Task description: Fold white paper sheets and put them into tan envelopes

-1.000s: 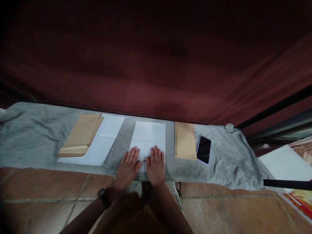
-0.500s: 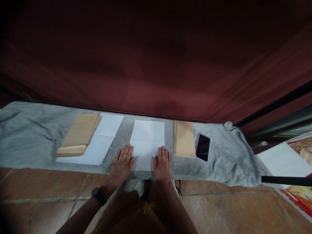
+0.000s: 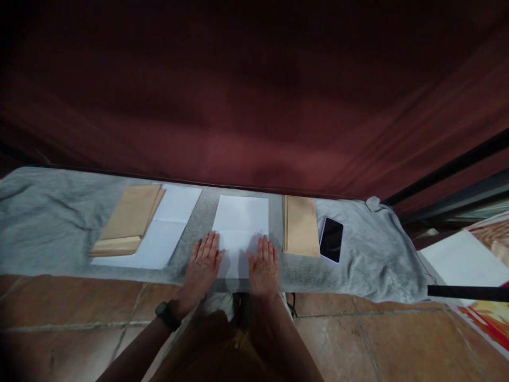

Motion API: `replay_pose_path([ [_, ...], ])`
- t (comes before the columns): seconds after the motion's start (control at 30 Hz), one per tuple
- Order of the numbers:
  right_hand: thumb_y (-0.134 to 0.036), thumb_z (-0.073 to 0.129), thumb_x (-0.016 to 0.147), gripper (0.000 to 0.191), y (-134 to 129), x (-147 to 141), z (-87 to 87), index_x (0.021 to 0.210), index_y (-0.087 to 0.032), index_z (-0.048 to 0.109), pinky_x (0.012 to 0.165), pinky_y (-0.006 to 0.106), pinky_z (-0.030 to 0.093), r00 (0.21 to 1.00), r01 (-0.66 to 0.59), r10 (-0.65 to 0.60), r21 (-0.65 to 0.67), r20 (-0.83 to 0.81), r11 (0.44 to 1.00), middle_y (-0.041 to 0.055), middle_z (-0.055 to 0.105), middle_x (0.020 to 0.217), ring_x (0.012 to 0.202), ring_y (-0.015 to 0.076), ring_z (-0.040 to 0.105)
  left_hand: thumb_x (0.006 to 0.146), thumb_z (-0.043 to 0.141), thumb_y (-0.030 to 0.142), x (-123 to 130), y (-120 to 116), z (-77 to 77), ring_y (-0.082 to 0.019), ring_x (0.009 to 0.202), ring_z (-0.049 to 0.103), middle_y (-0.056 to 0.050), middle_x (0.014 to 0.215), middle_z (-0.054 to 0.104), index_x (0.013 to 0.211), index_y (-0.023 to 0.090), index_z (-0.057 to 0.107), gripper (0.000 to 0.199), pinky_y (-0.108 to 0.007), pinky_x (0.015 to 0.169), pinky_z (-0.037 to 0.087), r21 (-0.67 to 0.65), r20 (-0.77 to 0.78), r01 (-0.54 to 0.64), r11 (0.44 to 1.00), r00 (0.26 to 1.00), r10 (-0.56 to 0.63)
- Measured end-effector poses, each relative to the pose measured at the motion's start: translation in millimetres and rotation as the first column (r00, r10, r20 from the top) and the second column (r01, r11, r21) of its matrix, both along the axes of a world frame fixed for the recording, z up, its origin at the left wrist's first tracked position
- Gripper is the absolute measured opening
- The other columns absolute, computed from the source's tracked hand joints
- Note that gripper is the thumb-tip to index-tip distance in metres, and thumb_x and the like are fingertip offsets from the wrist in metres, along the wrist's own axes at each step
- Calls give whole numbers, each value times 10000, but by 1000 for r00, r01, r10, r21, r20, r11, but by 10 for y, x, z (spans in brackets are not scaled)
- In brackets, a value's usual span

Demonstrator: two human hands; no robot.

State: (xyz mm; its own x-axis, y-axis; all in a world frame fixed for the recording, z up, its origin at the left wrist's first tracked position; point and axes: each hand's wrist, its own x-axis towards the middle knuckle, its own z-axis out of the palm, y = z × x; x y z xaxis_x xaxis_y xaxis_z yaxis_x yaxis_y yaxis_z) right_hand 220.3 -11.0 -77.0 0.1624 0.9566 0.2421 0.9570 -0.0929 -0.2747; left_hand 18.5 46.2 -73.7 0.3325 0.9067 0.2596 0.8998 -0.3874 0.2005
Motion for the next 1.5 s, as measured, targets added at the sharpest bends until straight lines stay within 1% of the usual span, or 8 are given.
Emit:
replay_pose_path([
  [0.17,-311,313,1105,547,240,-184,88,1608,-100,356,1269,496,286,982,-187,187,-11,-39,982,151,355,1673,1577,257,270,1047,319,231,303,59,15,-252,1571,290,-141,1658,383,1617,99,319,584,-491,1280,280,-45,-24,172,984,985,-173],
  [0.3,-289,344,1104,517,346,-251,49,1569,-80,427,1290,472,252,973,-228,227,-33,-35,973,152,399,1651,1569,246,293,1002,305,139,433,122,-50,-241,1572,286,-130,1658,387,1612,107,341,611,-492,1289,263,-58,-48,220,974,974,-222],
  [0.5,-324,362,1106,514,350,-167,-66,1580,-133,422,1257,513,292,978,-209,209,26,-6,978,141,413,1645,1550,269,336,1025,312,184,411,176,-29,-254,1576,275,-137,1661,376,1593,78,371,580,-487,1292,243,-57,-69,194,979,978,-198],
  [0.73,-369,334,1108,564,357,-17,-93,1594,-86,387,1253,495,284,994,-103,103,0,46,995,162,391,1651,1530,286,361,1076,309,335,251,293,-1,-270,1555,326,-166,1642,391,1577,69,399,574,-500,1285,250,-51,-58,85,995,994,-88],
  [1.07,-401,302,1112,597,305,115,-128,1601,-62,361,1243,472,296,998,-1,2,-12,64,1000,172,404,1643,1517,284,375,1071,311,360,118,328,-45,-291,1550,335,-166,1639,390,1596,85,374,595,-528,1272,260,-46,-20,-31,998,999,30],
  [1.27,-393,292,1112,594,289,145,-145,1583,-44,388,1239,497,312,997,49,-49,-10,59,999,198,418,1630,1520,296,372,1067,310,359,80,370,-57,-323,1544,342,-208,1612,423,1565,35,410,603,-558,1270,254,-33,5,-70,997,998,70],
  [1.37,-384,296,1109,594,359,124,-113,1588,-44,377,1235,523,317,998,44,-44,11,33,999,214,425,1621,1518,305,378,1069,293,357,149,407,-21,-326,1551,326,-216,1616,413,1557,23,418,604,-563,1270,257,-22,14,-61,998,998,61],
  [1.5,-339,274,1109,565,591,37,-12,1595,-70,375,1247,518,302,997,-73,73,14,-7,997,179,386,1651,1536,288,353,1071,282,333,370,494,53,-276,1566,300,-181,1640,393,1582,49,380,593,-505,1287,256,-41,7,59,997,998,-59],
])
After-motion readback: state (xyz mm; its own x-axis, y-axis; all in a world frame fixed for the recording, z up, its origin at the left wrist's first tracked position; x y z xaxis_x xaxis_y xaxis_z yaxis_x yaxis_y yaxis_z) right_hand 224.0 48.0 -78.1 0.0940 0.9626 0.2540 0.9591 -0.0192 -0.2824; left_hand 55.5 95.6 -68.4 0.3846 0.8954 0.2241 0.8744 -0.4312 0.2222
